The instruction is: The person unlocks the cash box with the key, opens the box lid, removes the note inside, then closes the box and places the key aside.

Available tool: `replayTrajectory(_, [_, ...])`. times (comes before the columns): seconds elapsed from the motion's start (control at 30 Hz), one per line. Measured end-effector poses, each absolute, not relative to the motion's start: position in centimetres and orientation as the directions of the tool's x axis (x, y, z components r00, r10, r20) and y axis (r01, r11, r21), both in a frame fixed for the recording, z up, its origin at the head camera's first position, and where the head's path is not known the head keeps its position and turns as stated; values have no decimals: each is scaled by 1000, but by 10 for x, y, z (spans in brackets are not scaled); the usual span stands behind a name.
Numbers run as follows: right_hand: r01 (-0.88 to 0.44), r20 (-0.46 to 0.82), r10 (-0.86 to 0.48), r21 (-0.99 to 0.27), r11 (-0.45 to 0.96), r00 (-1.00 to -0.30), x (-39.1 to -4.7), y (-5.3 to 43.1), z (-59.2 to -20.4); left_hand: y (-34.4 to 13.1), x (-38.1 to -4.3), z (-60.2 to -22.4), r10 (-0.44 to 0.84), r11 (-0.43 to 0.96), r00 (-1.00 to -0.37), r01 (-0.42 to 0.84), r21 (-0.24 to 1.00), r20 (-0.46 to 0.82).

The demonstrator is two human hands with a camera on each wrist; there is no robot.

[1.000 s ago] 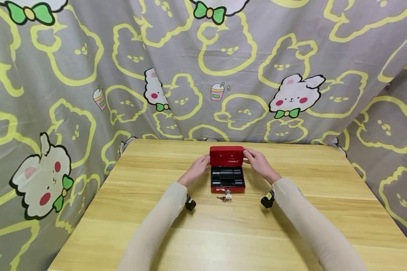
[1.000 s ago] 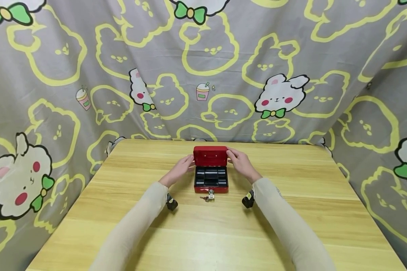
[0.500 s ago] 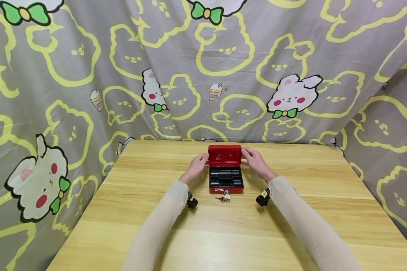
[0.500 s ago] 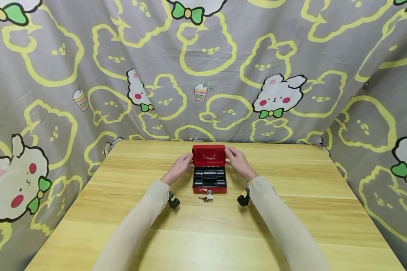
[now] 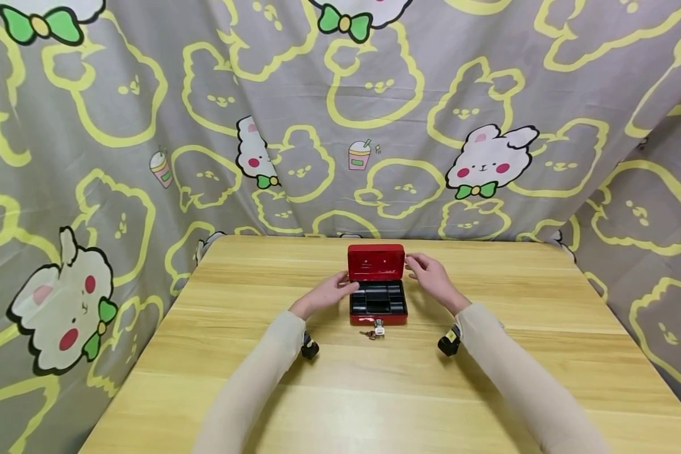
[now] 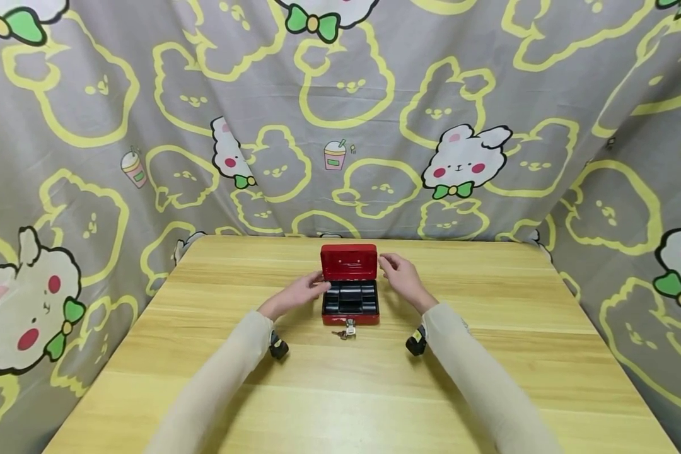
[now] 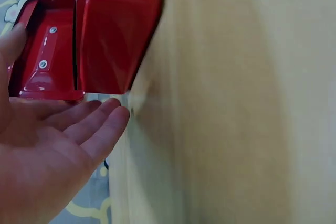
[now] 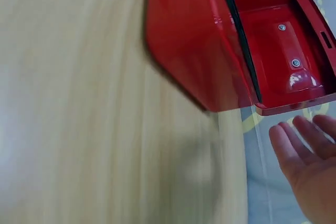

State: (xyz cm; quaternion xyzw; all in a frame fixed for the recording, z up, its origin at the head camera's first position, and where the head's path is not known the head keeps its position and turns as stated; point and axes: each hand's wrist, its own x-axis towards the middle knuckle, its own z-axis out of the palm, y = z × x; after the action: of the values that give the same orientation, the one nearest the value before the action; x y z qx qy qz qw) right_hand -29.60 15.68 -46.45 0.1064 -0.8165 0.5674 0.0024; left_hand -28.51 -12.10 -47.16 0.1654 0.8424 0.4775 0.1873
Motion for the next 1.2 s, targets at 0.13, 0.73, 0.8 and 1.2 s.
replayTrajectory(0.13, [-288, 228, -177, -806, 518, -957, -283, 162, -463, -127, -276, -475, 532, 474, -833, 144, 868, -153])
replayTrajectory(0.73, [-679, 259, -639, -432, 594, -724, -276, 138, -466, -125, -268, -481, 547, 597, -832, 309, 741, -94])
replayTrajectory(0.8, [-689, 246, -655, -409, 598, -714, -277, 135, -468, -125, -269, -482, 549, 590, -830, 305, 748, -94])
replayTrajectory(1.2, [-713, 245, -678, -370, 596, -693, -279, 122, -477, -126, -268, -483, 531, 565, -838, 242, 789, -123])
